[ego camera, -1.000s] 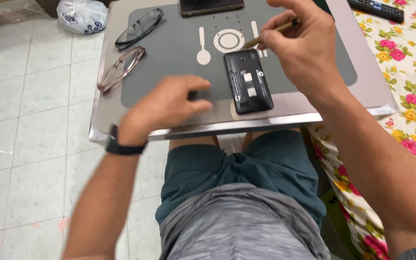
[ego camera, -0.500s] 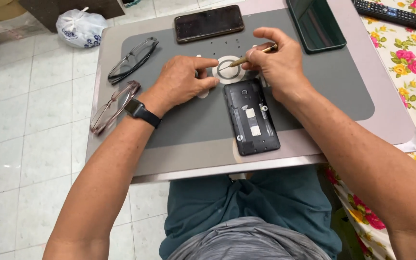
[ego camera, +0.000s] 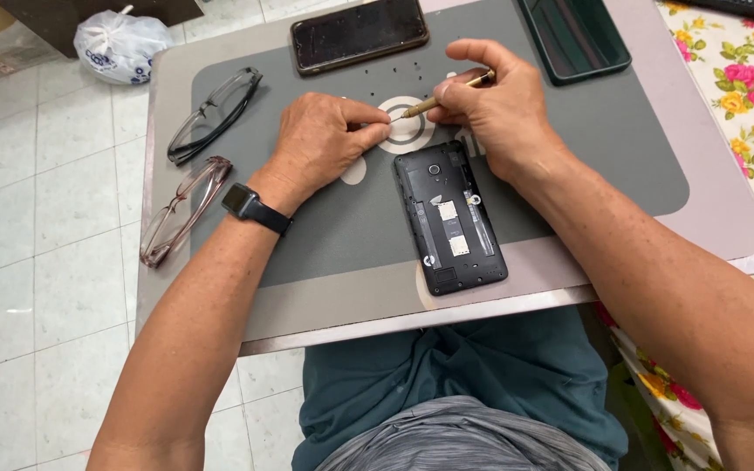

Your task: The person uses a screwdriver to remove screws from the back of a disassembled smartphone. They then use their fingers to press and adjust internal components and connectors on the phone's back panel.

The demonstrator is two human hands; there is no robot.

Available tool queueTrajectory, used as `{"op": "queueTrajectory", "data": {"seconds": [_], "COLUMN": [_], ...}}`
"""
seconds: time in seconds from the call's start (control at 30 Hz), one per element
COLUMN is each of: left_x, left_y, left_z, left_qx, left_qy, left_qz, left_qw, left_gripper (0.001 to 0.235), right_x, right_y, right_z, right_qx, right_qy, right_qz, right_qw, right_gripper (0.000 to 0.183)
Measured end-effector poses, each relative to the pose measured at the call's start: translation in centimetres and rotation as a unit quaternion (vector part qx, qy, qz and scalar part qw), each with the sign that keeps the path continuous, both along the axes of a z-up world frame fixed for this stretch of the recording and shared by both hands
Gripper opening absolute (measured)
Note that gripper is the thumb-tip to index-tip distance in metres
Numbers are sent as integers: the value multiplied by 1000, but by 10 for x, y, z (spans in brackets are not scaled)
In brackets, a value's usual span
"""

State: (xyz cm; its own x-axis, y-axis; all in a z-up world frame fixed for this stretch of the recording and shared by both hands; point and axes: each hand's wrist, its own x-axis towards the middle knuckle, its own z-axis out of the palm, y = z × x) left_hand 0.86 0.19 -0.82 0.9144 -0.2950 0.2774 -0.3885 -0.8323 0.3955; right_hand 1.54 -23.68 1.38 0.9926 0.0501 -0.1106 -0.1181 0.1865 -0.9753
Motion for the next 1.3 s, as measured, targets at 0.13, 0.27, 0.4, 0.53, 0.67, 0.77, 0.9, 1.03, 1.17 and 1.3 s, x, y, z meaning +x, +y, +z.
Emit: {"op": "queueTrajectory", "data": {"seconds": [0.13, 0.27, 0.4, 0.53, 0.67, 0.77, 0.9, 1.03, 1.17, 1.3], "left_x": [-4, -6, -8, -2, -3, -7, -10, -13, -17, -40], "left_y": [0, 2, 3, 8, 8, 9, 11, 10, 13, 19], "left_z": [1, -6, -9, -20, -19, -16, -15, -14, -19, -13], "left_qx": [-12, -8, -5, 40, 55, 51, 68, 71, 72, 72], "left_qy": [-17, -59, -95, -96, -170, -192, -173, -178, -177, -149], "left_qz": [-14, -34, -55, -49, -74, -79, -80, -70, -71, -43], "left_qw": [1000, 998, 994, 993, 981, 977, 979, 979, 979, 985], "left_gripper": [14, 14, 17, 15, 9, 14, 12, 17, 17, 17], "right_x": [-3, -33, -63, -79, -91, -101, -113, -123, -123, -117], "right_y": [-13, -43, -75, -106, -134, -146, -153, -152, -147, -143], "right_z": [1, 30, 24, -9, -22, -26, -36, -39, -37, -33], "right_qx": [-21, 8, 134, 188, 245, 263, 250, 238, 211, 274], "right_qy": [-25, -56, 40, 117, 112, 101, 79, 44, 7, 21], "right_qz": [-20, -71, -161, -186, -189, -192, -177, -152, -132, -153], "right_qw": [999, 996, 977, 957, 944, 940, 948, 958, 969, 949], "right_gripper": [47, 60, 41, 33, 29, 39, 58, 58, 50, 52]}}
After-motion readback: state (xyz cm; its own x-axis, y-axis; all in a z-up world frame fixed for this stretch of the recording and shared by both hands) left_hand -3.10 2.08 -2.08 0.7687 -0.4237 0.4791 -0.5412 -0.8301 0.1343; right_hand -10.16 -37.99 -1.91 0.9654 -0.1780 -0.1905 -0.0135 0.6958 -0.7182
